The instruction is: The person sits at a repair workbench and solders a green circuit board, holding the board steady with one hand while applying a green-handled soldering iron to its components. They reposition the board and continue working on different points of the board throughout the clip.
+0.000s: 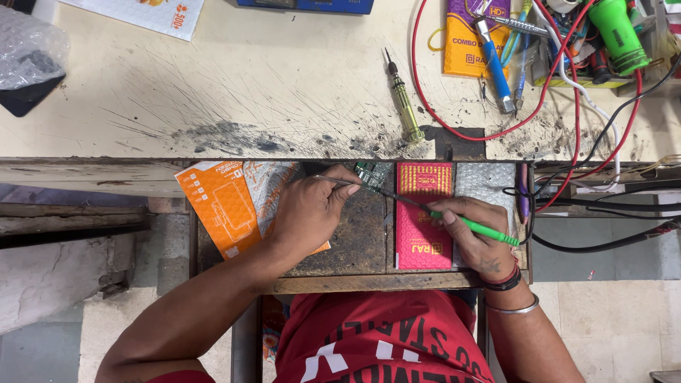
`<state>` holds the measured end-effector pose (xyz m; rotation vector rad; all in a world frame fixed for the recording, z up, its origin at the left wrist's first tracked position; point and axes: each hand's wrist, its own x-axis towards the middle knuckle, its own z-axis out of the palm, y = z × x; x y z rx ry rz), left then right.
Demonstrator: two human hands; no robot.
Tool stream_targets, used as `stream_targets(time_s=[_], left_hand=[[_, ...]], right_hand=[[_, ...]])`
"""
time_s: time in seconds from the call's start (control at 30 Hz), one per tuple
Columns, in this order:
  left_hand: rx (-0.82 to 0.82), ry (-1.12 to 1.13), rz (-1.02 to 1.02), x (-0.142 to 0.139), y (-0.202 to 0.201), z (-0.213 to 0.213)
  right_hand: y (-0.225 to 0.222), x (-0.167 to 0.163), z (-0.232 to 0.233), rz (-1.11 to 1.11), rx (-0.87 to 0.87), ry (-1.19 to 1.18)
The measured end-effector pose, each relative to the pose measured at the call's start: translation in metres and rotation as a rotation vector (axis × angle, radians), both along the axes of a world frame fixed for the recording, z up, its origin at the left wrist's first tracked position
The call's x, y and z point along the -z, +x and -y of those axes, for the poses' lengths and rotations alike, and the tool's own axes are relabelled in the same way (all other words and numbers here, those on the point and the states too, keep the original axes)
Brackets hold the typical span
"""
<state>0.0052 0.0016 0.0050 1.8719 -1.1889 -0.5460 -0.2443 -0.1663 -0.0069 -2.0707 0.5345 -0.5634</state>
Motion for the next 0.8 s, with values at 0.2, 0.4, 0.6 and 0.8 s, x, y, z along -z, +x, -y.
stream_targets(time_s=[0.2,0.4,0.6,0.8], left_hand=[[0.009,-0.046,0.021,0.0003,-0.0003,0.0000],[0.019,-0.046,-0.004,-0.0017,0.0002,0.0003],[0.006,0.022,0.005,-0.0027,-0.0003,0.0003],[0.010,-0.041,0.020,-0.0016,0.0001,-0.0006]], right_hand=[[-0.0002,0.0008,-0.0003,0.014,0.005,0.039],[-0.0013,-0.0002,-0.0002,0.001,0.021,0.059],[-0.0023,-0.0002,0.0008,0.007,0.005,0.037],[-0.0024,0.0002,0.0000,0.030,0.026,0.069]])
